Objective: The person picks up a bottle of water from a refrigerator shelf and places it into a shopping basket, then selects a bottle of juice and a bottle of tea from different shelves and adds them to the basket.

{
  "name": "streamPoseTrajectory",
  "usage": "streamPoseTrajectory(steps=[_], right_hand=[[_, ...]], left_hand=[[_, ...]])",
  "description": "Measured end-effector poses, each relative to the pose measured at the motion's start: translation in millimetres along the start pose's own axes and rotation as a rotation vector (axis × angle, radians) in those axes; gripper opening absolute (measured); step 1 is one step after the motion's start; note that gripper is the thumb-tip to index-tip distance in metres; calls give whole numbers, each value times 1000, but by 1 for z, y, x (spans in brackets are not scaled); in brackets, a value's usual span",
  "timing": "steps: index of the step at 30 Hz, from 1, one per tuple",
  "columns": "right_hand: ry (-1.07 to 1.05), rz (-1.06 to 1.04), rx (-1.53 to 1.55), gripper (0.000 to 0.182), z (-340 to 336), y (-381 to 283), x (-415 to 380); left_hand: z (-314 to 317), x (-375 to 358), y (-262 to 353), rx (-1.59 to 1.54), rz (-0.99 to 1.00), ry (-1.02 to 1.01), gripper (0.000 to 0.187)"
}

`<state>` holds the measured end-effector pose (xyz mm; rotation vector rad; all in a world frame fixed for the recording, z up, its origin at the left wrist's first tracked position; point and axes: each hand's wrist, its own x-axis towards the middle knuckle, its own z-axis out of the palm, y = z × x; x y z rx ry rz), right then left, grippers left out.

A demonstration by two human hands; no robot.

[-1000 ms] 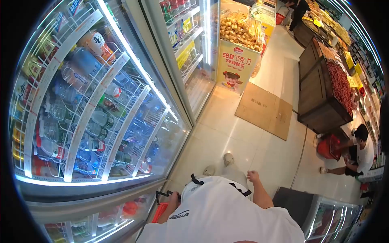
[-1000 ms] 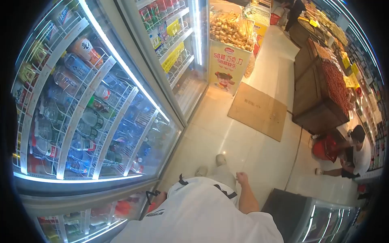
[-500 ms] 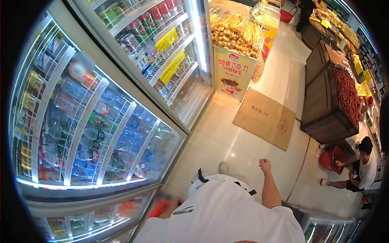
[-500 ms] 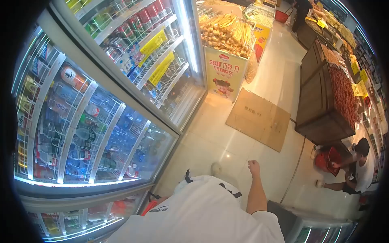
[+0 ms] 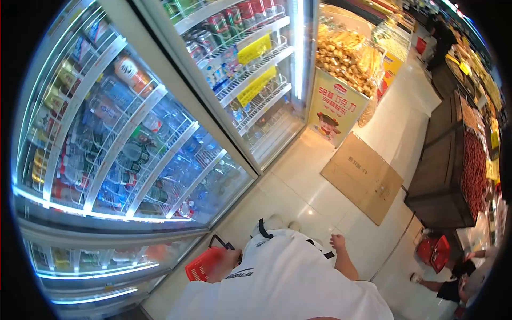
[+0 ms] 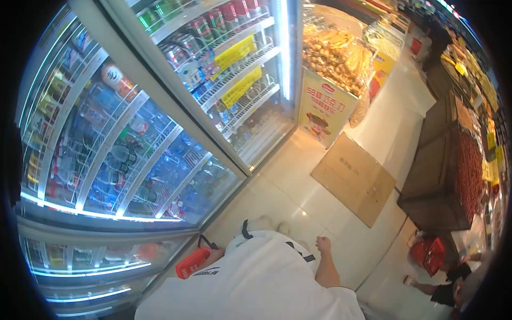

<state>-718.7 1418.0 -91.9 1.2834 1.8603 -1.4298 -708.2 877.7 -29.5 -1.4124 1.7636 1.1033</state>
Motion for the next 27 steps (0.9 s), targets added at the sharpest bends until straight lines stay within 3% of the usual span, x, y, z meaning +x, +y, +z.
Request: streamPoseTrajectory(steps=[1,4,5,6,8,10,12,16,21,26,27], right_hand=[[-19,15,-2,31,7,-4,-3],[-50,-22,-50,31,20,-32,9],[-60,-60,-74,31,25,-42,15],[-63,-67,-83,31,31,-55,21],[-35,-283,-61,31,44,-101,36],[-17,-425,-55,29,62,-154,54],[-22,-591,-18,25,88,-213,64],[-162,-922,38,24,140,-333,30],[-329,-1096,70,27,189,-437,-59],[-474,-1161,-14,28,218,-489,-103],[-500,-1246,-8,28,225,-509,-120]], left_hand=[[-14,46,-19,-348,6,-279,18],[-13,64,-14,-423,-53,-336,24],[12,65,-9,-208,-27,-54,31],[13,67,-6,-220,-29,-53,31],[16,75,0,-5,38,13,52],[29,84,-1,-33,279,246,61],[17,80,16,-7,105,70,57],[0,67,35,-3,108,94,56],[-7,68,47,-45,125,42,56],[3,36,48,74,111,204,46],[5,27,40,-15,233,246,39]])
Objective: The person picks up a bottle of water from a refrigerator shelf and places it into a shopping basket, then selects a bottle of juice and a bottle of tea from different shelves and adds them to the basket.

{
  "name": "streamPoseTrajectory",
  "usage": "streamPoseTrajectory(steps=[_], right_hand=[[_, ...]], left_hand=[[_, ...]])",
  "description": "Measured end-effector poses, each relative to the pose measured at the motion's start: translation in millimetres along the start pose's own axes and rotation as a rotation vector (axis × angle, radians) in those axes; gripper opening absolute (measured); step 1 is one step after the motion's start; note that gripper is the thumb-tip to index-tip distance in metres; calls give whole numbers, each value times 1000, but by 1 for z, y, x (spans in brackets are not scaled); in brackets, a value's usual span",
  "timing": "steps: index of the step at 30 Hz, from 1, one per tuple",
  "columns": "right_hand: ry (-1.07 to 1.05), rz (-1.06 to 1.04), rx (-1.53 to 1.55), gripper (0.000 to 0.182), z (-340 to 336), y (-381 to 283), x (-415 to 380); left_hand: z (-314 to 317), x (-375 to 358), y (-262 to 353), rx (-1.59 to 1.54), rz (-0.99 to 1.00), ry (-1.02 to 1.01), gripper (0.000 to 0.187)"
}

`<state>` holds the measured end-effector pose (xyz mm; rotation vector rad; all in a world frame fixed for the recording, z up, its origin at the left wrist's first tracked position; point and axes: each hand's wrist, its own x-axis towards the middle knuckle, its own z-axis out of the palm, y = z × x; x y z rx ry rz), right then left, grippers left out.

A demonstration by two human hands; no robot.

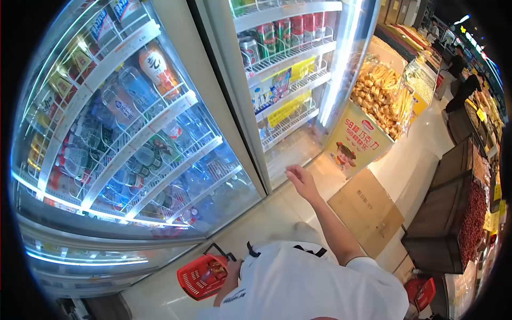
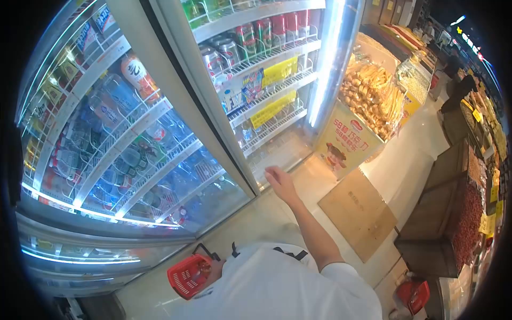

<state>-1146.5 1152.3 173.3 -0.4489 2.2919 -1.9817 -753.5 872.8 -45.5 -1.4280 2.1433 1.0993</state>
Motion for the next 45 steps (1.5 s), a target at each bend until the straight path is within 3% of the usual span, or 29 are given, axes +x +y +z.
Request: streamPoseTrajectory(steps=[3,5,7,11,13,17,19,22,25,33,38,40,41,45], right_hand=[[-31,-295,-18,29,11,-73,58],[53,-504,-31,33,12,-142,90],[109,-678,39,39,10,-191,117],[349,-1034,3,50,12,-261,157],[415,-1148,-5,52,18,-291,171],[431,-1355,19,58,45,-320,201],[439,-1314,32,60,46,-324,202],[488,-1392,23,57,49,-320,210],[437,-1404,76,59,47,-320,212],[415,-1402,100,64,41,-321,212],[368,-1357,140,60,56,-311,220],[436,-1387,100,58,65,-304,225],[456,-1416,29,56,58,-310,222],[465,-1401,-31,56,48,-309,218]], left_hand=[[1,-46,2,-237,83,115,33],[4,-79,7,-429,-77,132,29],[15,-99,21,-458,2,185,26],[41,-125,2,-236,-98,173,33],[83,-99,-50,-41,-91,319,39],[88,-140,-27,-101,-206,227,44],[99,-151,-21,-77,-183,302,43],[128,-146,-15,-27,-343,201,44],[168,-138,-22,-63,-362,212,44],[184,-140,46,-110,-292,66,43],[221,-139,45,-122,-236,219,51],[220,-150,65,-156,-309,280,53],[214,-160,72,-146,-353,192,54],[185,-196,101,-102,-413,210,48]])
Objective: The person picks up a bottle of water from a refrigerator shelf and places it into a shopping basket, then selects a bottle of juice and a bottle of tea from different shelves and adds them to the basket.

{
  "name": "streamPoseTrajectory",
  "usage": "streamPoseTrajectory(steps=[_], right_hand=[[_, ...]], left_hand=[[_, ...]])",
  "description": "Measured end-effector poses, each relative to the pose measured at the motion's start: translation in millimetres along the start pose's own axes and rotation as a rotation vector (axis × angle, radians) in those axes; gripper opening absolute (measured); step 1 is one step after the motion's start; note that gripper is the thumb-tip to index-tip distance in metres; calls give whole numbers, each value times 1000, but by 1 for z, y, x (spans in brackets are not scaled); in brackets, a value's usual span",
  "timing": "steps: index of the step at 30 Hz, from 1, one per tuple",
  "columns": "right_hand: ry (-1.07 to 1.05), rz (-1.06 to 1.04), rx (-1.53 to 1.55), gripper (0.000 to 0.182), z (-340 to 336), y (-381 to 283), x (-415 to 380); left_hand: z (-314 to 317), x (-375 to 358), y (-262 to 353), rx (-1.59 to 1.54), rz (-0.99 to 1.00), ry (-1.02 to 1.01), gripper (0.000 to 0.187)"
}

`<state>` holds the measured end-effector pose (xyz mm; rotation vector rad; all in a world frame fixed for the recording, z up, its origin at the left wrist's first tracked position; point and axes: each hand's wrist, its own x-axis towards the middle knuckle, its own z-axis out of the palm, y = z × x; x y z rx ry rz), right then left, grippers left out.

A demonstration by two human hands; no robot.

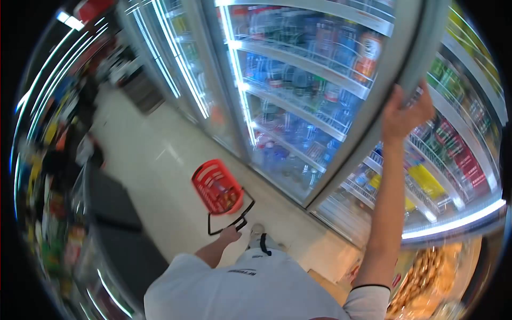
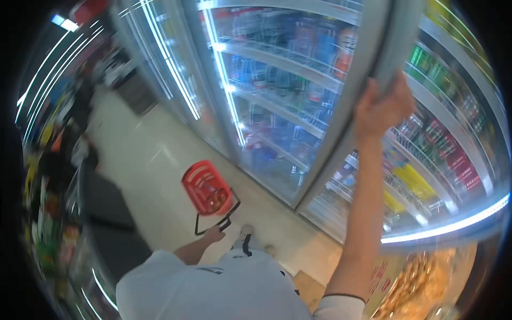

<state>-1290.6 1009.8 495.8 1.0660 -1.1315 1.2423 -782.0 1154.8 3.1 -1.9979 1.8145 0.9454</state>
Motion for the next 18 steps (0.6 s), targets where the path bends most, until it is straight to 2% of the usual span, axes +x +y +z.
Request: streamPoseTrajectory(steps=[8,10,11,18], right_hand=[[-1,-73,-24,55,1,-21,8],[-10,-76,-12,55,1,-20,9],[-5,-74,-20,55,1,-21,8],[-1,-103,-6,56,0,-18,7]], left_hand=[[9,-20,-27,-26,-17,22,39],[10,-29,-27,-41,-33,-13,39],[9,-32,-28,4,-42,-68,47],[16,-51,-35,-16,-43,-25,45]])
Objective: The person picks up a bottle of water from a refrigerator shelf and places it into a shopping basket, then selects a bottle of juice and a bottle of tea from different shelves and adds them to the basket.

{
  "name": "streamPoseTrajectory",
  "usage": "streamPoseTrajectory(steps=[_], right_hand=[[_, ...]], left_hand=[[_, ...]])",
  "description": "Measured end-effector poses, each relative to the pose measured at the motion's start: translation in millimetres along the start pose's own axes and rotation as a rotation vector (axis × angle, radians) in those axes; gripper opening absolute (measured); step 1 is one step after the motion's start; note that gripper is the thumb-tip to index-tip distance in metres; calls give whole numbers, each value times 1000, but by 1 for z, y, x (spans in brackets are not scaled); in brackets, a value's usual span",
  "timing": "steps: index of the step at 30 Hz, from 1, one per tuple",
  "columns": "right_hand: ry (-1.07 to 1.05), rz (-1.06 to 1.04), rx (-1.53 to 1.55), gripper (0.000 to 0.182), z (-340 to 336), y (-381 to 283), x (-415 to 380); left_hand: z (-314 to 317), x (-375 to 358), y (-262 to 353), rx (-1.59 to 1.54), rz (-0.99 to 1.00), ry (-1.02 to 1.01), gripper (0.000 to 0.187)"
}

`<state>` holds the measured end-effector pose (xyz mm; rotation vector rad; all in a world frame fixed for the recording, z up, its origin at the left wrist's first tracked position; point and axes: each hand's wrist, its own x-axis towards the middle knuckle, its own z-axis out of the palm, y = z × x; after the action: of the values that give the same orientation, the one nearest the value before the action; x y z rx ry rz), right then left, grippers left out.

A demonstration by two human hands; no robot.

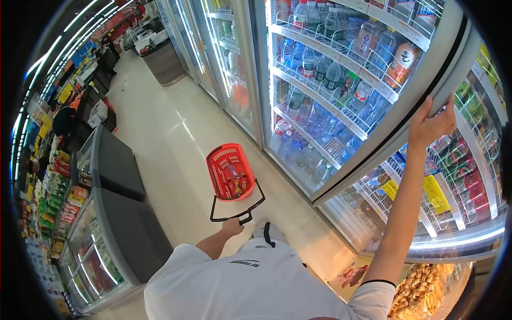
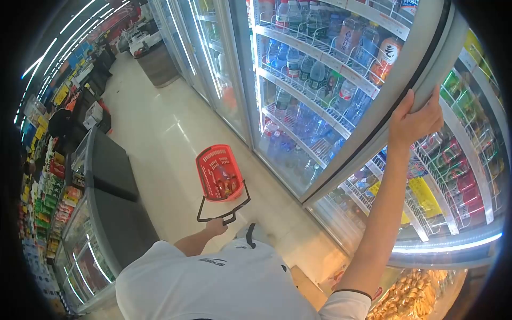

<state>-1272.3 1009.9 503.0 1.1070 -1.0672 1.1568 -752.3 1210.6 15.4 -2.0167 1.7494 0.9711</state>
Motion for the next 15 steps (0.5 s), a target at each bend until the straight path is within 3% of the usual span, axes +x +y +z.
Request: streamPoseTrajectory(steps=[8,12,15], right_hand=[[-4,3,-11,59,2,3,-4],[14,-6,-2,58,4,4,-5],[-71,35,-18,58,-1,2,-3]], left_hand=[[19,-14,-7,-5,30,44,35],[9,-7,12,-55,60,91,42],[3,-2,30,-117,213,202,50]])
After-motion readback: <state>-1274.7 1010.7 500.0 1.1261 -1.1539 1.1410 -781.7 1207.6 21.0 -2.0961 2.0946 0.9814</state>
